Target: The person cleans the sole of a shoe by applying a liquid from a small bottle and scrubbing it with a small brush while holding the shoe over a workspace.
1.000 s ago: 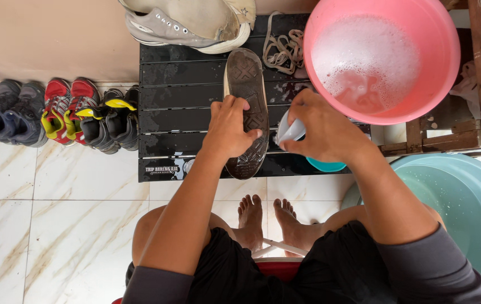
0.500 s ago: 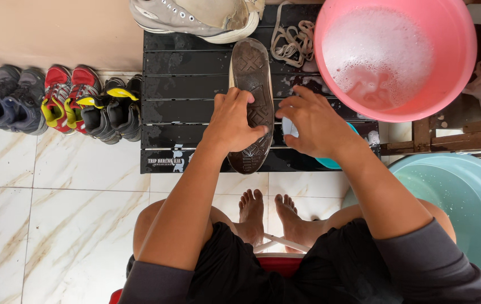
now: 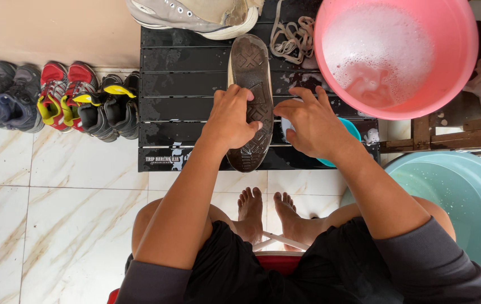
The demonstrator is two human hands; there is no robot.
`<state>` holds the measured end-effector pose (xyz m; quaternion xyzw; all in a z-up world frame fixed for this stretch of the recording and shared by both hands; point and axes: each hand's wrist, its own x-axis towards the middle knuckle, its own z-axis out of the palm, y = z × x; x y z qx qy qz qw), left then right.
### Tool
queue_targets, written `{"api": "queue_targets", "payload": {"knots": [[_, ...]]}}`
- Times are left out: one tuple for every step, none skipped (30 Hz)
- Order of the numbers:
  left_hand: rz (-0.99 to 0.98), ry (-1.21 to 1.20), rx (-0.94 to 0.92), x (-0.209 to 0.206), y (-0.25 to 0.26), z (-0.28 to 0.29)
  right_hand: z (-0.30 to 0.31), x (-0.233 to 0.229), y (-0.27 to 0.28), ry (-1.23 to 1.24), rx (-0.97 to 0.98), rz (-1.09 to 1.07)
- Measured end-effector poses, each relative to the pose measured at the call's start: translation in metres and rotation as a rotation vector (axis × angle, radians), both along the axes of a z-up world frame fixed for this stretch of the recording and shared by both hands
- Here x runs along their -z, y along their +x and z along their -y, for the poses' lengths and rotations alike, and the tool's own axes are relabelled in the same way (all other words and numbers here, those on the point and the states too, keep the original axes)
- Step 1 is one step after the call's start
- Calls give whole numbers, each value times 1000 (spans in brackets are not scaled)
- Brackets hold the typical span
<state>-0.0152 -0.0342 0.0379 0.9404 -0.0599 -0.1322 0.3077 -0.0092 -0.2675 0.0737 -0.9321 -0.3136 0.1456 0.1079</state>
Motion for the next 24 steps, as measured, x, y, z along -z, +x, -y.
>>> {"api": "queue_targets", "payload": {"knots": [[2,-1,3,-3,-1,1,1,0,-1,-1,3,2],[8,15,17,-6,-2,0,0,-1,-1,10,6,-4],[15,31,30,-8,-3,-1,0,-1,-2,20,8,-9],[13,32,30,-6,-3,-2,-2,-1,-3,21,7,-12],[21,32,29,-3,-3,-2,-3,-2,-3,22,9,-4],[29,29,31,-1,-2,-2,-4,-3,-4,21,13,3],[27,28,32,1,-2,-3,-3,-2,-5,20,14,2],[39,20,38,2,-2,-4,-2,-2,-5,26,18,-2],[51,13,44,3,-1,-5,-1,-1,-4,33,22,-6],[51,13,45,-7,-3,-3,-2,-4,-4,33,24,-6],[25,17,43,-17,-5,-1,-2,-6,-4,35,30,-20],[-2,23,40,-27,-8,-1,-4,-8,-5,39,35,-34],[-2,24,39,-20,-5,-1,-5,-8,-5,41,35,-35],[20,45,35,-12,-3,-1,-6,-8,-5,51,33,-24],[43,66,31,-4,0,-1,-6,-8,-5,61,32,-12],[44,64,31,-3,0,-2,-6,-9,-5,59,32,-10],[37,61,34,-2,0,-2,-5,-9,-5,61,36,-26],[29,57,39,-1,0,-3,-5,-9,-5,63,43,-42],[31,56,41,-10,-2,-1,-4,-10,-5,62,44,-41],[24,52,49,-20,-5,-1,-5,-10,-5,73,46,-47],[17,48,56,-29,-8,-2,-5,-9,-5,83,47,-54],[15,49,56,-23,-6,-4,-7,-11,-6,84,47,-56],[46,40,61,-16,-4,-7,-10,-12,-7,96,55,-45],[78,29,63,-10,-2,-8,-11,-14,-7,106,61,-33]]}}
